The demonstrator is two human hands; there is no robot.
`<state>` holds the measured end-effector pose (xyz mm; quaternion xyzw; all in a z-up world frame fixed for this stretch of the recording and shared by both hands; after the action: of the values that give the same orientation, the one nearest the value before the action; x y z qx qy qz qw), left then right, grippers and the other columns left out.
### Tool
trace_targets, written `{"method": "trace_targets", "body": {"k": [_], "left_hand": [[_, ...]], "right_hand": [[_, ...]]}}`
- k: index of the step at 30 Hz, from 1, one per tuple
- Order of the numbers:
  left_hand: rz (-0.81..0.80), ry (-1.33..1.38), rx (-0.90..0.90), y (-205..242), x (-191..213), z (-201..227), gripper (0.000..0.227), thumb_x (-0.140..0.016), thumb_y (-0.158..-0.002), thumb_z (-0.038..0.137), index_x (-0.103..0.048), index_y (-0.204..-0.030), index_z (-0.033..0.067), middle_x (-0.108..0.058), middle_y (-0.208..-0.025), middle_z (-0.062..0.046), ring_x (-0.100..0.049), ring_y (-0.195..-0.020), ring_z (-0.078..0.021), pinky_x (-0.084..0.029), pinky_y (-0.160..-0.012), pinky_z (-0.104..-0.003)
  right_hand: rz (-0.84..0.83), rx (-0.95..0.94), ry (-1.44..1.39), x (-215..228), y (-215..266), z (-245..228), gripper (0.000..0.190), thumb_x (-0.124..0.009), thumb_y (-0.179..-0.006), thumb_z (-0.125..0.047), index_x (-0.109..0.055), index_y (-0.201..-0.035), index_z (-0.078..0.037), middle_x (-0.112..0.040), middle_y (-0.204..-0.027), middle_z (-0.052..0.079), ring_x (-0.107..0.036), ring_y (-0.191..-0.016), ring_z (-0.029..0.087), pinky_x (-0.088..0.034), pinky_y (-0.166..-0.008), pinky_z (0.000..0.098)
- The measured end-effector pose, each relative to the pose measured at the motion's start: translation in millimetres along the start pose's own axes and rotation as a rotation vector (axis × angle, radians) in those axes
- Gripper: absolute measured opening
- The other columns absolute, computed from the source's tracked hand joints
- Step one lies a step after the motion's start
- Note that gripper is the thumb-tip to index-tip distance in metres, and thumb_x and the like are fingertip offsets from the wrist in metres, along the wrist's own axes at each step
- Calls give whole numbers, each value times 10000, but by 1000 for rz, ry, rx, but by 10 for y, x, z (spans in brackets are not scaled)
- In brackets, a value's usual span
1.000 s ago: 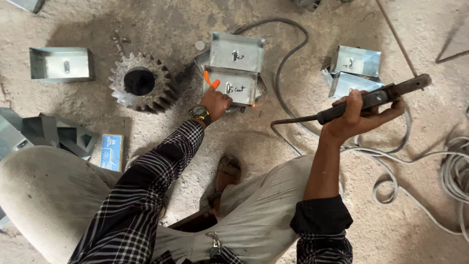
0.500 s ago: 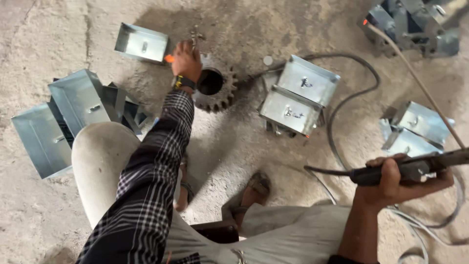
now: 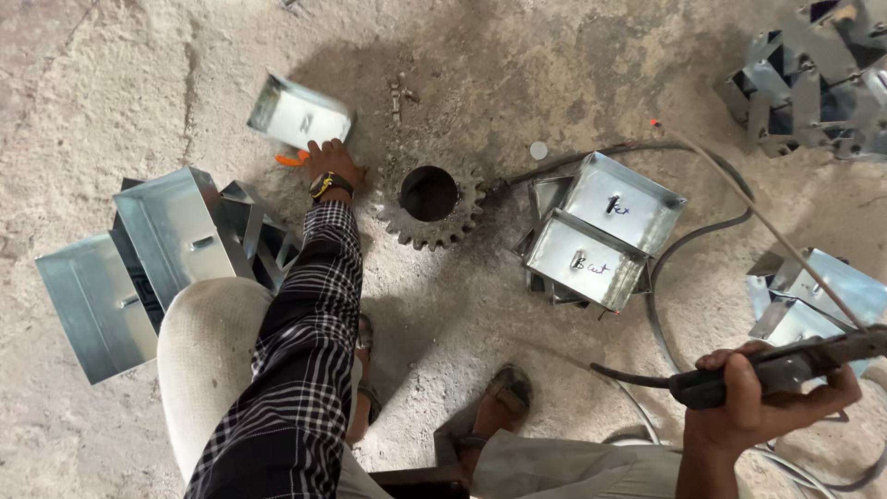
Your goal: The person sits on the floor and uses a welding torch to join seams on small rectangular metal boxes. They hold the boxes with one hand and apply the welding rod with the other, creating bright sparks and molten metal at the joints. The person repeatedly repositions the boxes to weld different edges.
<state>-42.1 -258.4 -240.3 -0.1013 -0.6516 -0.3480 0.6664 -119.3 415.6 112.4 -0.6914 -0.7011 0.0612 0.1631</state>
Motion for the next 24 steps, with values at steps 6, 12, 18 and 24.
{"method": "trace_targets", "body": {"k": [6, 12, 18, 24], "left_hand": [[-94, -158, -57, 162, -23, -93, 414, -680, -890, 413, -679, -1128, 74, -697, -1156, -165, -644, -1102, -352, -525, -869, -504], [543, 390, 93, -228, 760, -169, 324, -708, -926, 391, -760, -889, 73, -730, -834, -199, -721, -806, -391, -573, -713, -468], [775, 779, -47, 363, 1061, 474, 427, -855, -812, 380, -684, -740, -5, -688, -690, -200, -645, -621, -396, -510, -624, -501], [722, 844, -234, 1689, 729, 1510, 331, -762, -935, 294, -677, -779, 15, -657, -747, -198, -624, -700, -383, -478, -643, -490]], "right_hand": [[38, 46, -62, -178, 58, -6, 734, -713, -940, 15, -265, -1499, -139, -587, -936, 131, -690, -824, 233, -603, -768, 363], [27, 30, -68, -287, 85, 118, 784, -781, -892, -41, -301, -1508, -109, -601, -972, 82, -621, -841, 156, -542, -768, 287], [30, 40, -5, -514, 114, 100, 844, -833, -839, -86, -310, -1503, -98, -561, -965, 39, -577, -830, 127, -486, -737, 268], [-15, 76, 49, -638, 208, -56, 810, -829, -820, -106, -337, -1462, -61, -568, -912, 24, -565, -771, 108, -475, -687, 255]]}}
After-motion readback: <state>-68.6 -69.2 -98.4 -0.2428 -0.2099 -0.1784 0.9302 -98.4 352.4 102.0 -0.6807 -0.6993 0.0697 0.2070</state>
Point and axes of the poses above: each hand's wrist, its own y-axis away from the middle knuckle, its own x-axis out of the back of the hand, z = x × y, the point moved 10 cm from there along -y, towards the middle knuckle
